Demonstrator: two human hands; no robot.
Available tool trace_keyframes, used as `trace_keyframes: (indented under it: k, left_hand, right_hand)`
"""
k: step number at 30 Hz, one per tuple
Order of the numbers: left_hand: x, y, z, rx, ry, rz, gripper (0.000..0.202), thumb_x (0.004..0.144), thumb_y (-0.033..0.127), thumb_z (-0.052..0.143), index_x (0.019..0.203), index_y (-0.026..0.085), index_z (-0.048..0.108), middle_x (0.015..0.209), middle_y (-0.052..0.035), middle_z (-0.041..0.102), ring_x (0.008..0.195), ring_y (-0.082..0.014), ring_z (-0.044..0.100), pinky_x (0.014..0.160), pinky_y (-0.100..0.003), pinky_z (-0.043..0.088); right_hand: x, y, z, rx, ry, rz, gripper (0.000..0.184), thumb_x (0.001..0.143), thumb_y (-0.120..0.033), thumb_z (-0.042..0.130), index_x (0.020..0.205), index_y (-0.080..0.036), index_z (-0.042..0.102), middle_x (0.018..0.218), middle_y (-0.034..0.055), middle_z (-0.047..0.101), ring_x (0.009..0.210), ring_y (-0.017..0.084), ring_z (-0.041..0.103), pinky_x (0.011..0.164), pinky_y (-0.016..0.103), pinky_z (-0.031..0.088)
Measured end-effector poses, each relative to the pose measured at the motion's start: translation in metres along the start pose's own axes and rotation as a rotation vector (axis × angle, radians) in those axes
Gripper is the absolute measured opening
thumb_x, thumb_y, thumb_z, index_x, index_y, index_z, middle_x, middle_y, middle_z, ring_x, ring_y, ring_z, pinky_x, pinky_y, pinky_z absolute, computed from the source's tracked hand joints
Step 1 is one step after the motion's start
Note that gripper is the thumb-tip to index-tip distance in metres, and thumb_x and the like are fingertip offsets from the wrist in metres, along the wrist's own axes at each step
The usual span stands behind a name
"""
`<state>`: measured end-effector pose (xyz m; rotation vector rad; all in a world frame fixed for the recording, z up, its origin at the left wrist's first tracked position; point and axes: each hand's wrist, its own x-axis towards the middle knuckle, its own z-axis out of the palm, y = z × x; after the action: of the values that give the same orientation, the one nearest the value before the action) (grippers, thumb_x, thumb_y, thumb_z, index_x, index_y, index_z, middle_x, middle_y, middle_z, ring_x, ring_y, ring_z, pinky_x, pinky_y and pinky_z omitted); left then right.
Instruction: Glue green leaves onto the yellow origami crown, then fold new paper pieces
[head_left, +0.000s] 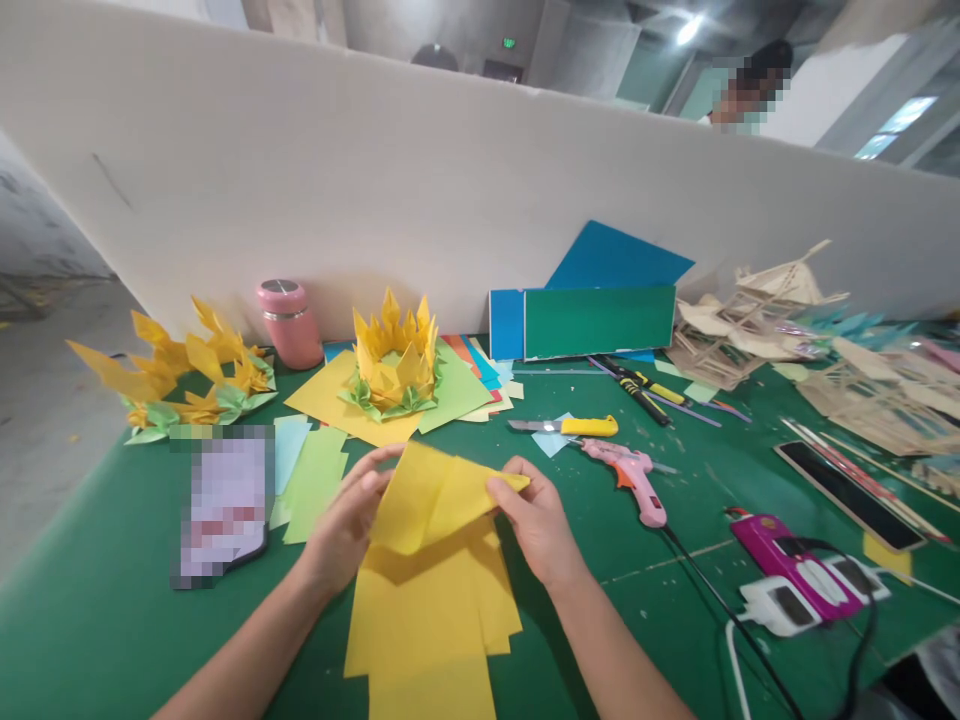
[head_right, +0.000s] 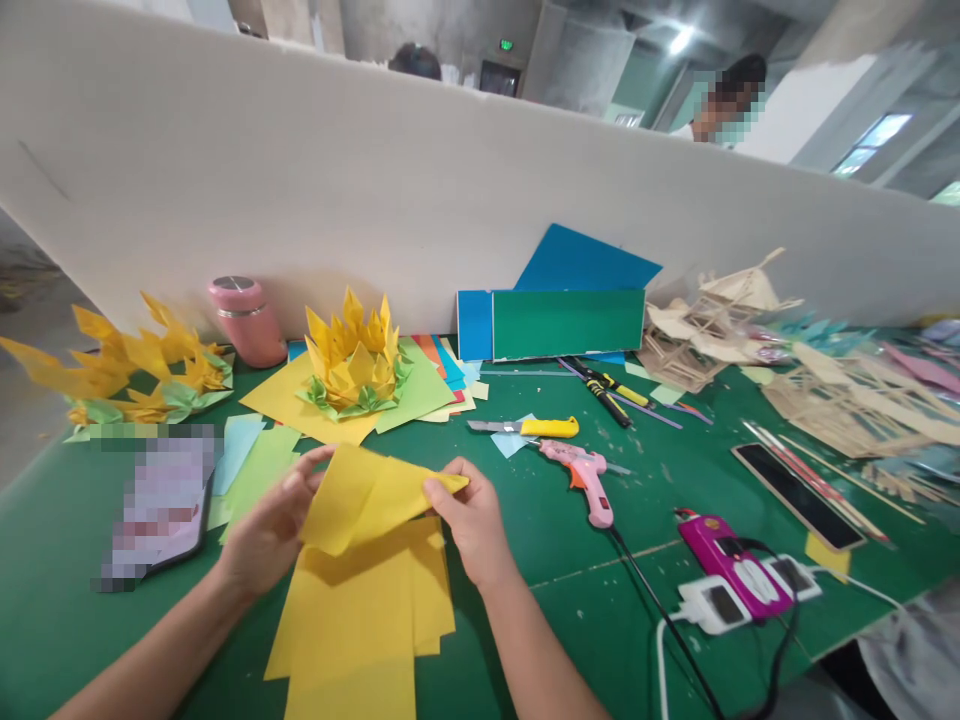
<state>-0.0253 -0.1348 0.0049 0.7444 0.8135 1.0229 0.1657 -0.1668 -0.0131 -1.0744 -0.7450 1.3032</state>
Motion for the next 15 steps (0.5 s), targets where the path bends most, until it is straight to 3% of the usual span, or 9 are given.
trace_keyframes:
  k: [3,8,11,15]
  left_hand:
    - [0.006,0.015,-0.005,0.237,-0.149,-0.019,0.051,0.066,0.06,0.068,0.095,0.018,0.07,0.084,-0.0093,0.074,0.073,-0.0233,0.067,0.063,-0.03,0.052]
    - [0.003,0.01,0.006,0.721,-0.21,-0.004,0.025,0.063,0.04,0.074,0.078,0.02,0.073,0.075,-0.0053,0.073,0.07,-0.0197,0.065,0.065,-0.028,0.049]
    - [-0.002,0.0,0.014,0.822,-0.054,0.081,0.017,0.062,0.037,0.073,0.062,0.02,0.071,0.068,-0.0043,0.072,0.068,-0.0199,0.064,0.066,-0.028,0.048]
    - [-0.006,-0.009,0.021,0.555,0.162,0.07,0.025,0.058,0.042,0.076,0.064,0.019,0.071,0.068,-0.0042,0.072,0.061,-0.0174,0.063,0.06,-0.027,0.05]
  right_hand:
    - [-0.001,-0.005,-0.007,-0.2,-0.16,0.036,0.035,0.061,-0.036,0.078,0.061,-0.019,0.048,0.051,-0.0089,0.045,0.048,0.005,0.038,0.047,0.018,0.03]
    - [-0.004,-0.003,-0.004,-0.293,-0.284,0.116,0.033,0.062,-0.036,0.078,0.064,-0.018,0.051,0.052,-0.0081,0.049,0.047,0.007,0.044,0.047,0.019,0.032]
    - [-0.003,0.001,-0.002,-0.163,-0.236,0.117,0.036,0.058,-0.041,0.082,0.071,-0.019,0.057,0.058,-0.0064,0.056,0.05,0.007,0.049,0.05,0.019,0.037]
    - [-0.003,0.005,0.004,0.0,-0.242,0.146,0.043,0.057,-0.046,0.082,0.087,-0.019,0.065,0.076,-0.0002,0.069,0.065,0.012,0.061,0.063,0.024,0.047]
